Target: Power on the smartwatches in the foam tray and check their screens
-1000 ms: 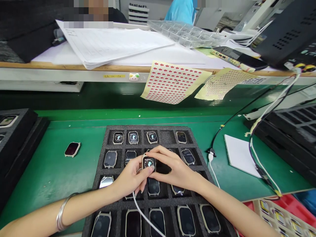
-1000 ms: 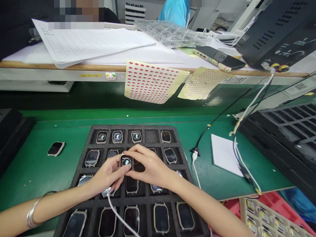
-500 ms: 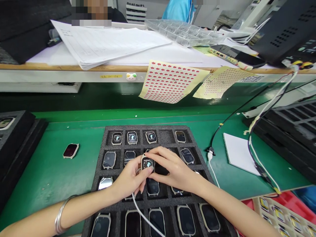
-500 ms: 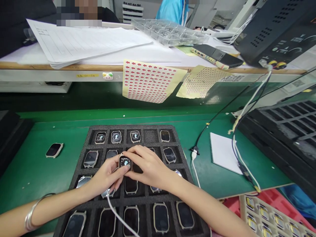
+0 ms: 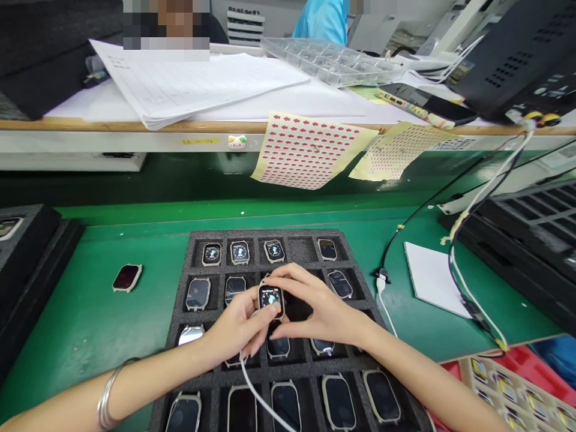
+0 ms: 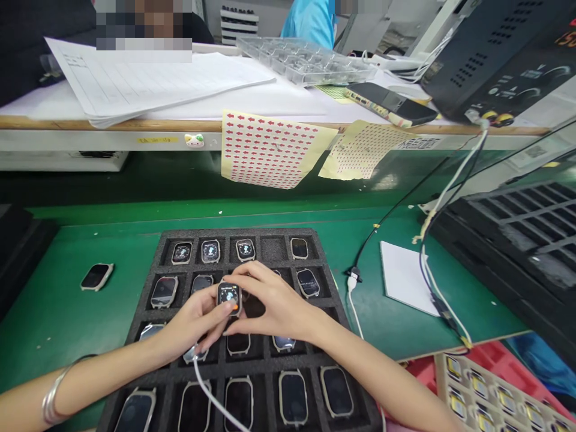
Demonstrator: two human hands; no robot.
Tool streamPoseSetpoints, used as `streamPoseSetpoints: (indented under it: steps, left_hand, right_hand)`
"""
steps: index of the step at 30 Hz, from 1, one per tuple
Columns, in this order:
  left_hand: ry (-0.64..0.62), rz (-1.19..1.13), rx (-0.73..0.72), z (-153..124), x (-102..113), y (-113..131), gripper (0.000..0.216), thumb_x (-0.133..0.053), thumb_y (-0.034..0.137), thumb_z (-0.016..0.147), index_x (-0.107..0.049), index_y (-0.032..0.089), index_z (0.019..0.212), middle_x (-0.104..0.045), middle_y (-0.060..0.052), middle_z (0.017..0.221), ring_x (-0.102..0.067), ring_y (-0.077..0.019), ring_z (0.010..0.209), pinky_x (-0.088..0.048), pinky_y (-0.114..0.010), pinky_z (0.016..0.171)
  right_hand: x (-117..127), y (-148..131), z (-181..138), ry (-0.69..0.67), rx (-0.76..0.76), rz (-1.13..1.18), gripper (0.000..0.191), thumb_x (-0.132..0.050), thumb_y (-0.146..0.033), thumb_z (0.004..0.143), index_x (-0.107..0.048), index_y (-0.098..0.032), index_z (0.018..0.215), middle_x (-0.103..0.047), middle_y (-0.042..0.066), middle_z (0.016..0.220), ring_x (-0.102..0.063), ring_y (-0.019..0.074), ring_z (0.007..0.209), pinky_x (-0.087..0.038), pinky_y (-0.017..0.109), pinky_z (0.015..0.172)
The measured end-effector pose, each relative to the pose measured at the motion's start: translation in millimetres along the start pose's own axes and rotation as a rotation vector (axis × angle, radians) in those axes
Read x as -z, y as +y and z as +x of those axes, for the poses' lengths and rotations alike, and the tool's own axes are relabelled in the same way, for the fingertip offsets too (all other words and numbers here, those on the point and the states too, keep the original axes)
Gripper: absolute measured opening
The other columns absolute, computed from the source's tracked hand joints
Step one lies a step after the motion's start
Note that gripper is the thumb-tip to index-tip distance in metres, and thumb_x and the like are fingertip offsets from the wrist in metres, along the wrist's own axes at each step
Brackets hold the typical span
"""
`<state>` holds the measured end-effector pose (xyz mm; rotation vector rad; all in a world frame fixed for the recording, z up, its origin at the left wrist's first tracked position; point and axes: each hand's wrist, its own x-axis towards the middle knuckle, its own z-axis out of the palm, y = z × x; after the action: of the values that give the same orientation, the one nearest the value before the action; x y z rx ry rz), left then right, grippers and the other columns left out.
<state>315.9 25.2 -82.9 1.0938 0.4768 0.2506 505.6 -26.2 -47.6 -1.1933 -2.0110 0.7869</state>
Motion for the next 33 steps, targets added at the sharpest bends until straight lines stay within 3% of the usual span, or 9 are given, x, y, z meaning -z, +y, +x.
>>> streamPoseSetpoints:
  steps: [4, 6, 9, 15, 19, 22, 27, 30, 33]
  left_hand:
    - [-0.004, 0.013, -0.004, 3, -3, -4, 0.054, -0.063, 0.046, 0.083, -0.039, 0.018, 0.124, -0.045, 0.007, 0.067, -0.029, -0.0011, 0.039, -0.023, -0.014, 0.035]
    - [-0.001, 0.012, 0.018, 4, -5, -3, 0.049, -0.064, 0.044, 0.082, -0.042, 0.019, 0.118, -0.048, 0.004, 0.078, -0.031, 0.0003, 0.042, -0.024, -0.014, 0.036]
    - [-0.041, -0.004, 0.049, 5, -7, -1, 0.042, -0.062, 0.046, 0.083, -0.044, 0.017, 0.107, -0.047, 0.005, 0.078, -0.029, 0.0021, 0.037, -0.020, -0.015, 0.033]
    - [-0.024, 0.011, 0.083, 3, -8, 4, 0.035, -0.063, 0.040, 0.082, -0.048, 0.017, 0.104, -0.058, -0.004, 0.095, -0.041, 0.0006, 0.039, -0.027, -0.013, 0.030]
    - [-0.031, -0.040, 0.088, 3, -9, 8, 0.035, -0.068, 0.027, 0.078, -0.053, 0.013, 0.106, -0.063, -0.013, 0.104, -0.062, -0.0143, 0.071, -0.049, -0.019, 0.044]
    - [-0.043, -0.127, 0.102, 4, -8, 11, 0.036, -0.069, 0.016, 0.075, -0.055, 0.011, 0.107, -0.064, -0.017, 0.110, -0.064, -0.0224, 0.091, -0.056, -0.028, 0.063]
    - [-0.052, -0.205, 0.131, 3, -5, 16, 0.038, -0.072, 0.008, 0.070, -0.058, 0.010, 0.105, -0.064, -0.020, 0.115, -0.061, -0.0304, 0.107, -0.052, -0.039, 0.085]
    - [-0.046, -0.215, 0.131, 2, -5, 16, 0.038, -0.073, 0.008, 0.069, -0.059, 0.010, 0.104, -0.063, -0.020, 0.117, -0.060, -0.0313, 0.110, -0.047, -0.043, 0.094]
    - [-0.052, -0.212, 0.122, 2, -6, 16, 0.038, -0.074, 0.009, 0.069, -0.060, 0.010, 0.104, -0.064, -0.019, 0.116, -0.060, -0.0307, 0.110, -0.046, -0.044, 0.095]
  right_hand:
    - [16, 3, 1, 0.011, 0.020, -0.098, 0.042, -0.070, -0.027, 0.084, -0.056, -0.017, 0.122, -0.056, 0.011, 0.109, -0.052, 0.0239, 0.103, -0.045, 0.040, 0.089]
    - [32, 15, 3, 0.079, 0.021, -0.083, 0.043, -0.072, -0.028, 0.082, -0.056, -0.018, 0.120, -0.057, 0.009, 0.108, -0.054, 0.0232, 0.102, -0.045, 0.039, 0.090]
    - [53, 39, 3, 0.163, -0.071, -0.282, 0.038, -0.069, -0.031, 0.085, -0.056, -0.018, 0.118, -0.059, 0.010, 0.108, -0.053, 0.0249, 0.103, -0.043, 0.042, 0.091]
    - [84, 58, -14, 0.000, -0.161, -0.598, 0.032, -0.061, -0.031, 0.090, -0.060, -0.018, 0.119, -0.057, 0.012, 0.118, -0.051, 0.0288, 0.109, -0.039, 0.045, 0.093]
    - [108, 56, -24, -0.180, -0.279, -0.741, 0.025, -0.066, -0.024, 0.086, -0.065, -0.014, 0.109, -0.064, 0.010, 0.106, -0.058, 0.0274, 0.099, -0.045, 0.038, 0.084]
    - [110, 60, -23, -0.222, -0.300, -0.737, 0.033, -0.073, -0.022, 0.080, -0.065, -0.014, 0.111, -0.065, 0.010, 0.106, -0.061, 0.0269, 0.095, -0.048, 0.033, 0.077]
    - [106, 64, -18, -0.153, -0.328, -0.755, 0.025, -0.077, -0.021, 0.072, -0.070, -0.014, 0.095, -0.067, 0.010, 0.091, -0.064, 0.0296, 0.083, -0.049, 0.034, 0.067]
    - [106, 49, -21, -0.044, -0.324, -0.745, 0.031, -0.075, -0.029, 0.077, -0.067, -0.011, 0.101, -0.066, 0.011, 0.094, -0.064, 0.0274, 0.082, -0.050, 0.035, 0.071]
    - [90, 19, -24, 0.077, -0.214, -0.565, 0.036, -0.071, -0.034, 0.081, -0.063, -0.012, 0.109, -0.064, 0.010, 0.102, -0.062, 0.0239, 0.091, -0.050, 0.033, 0.080]
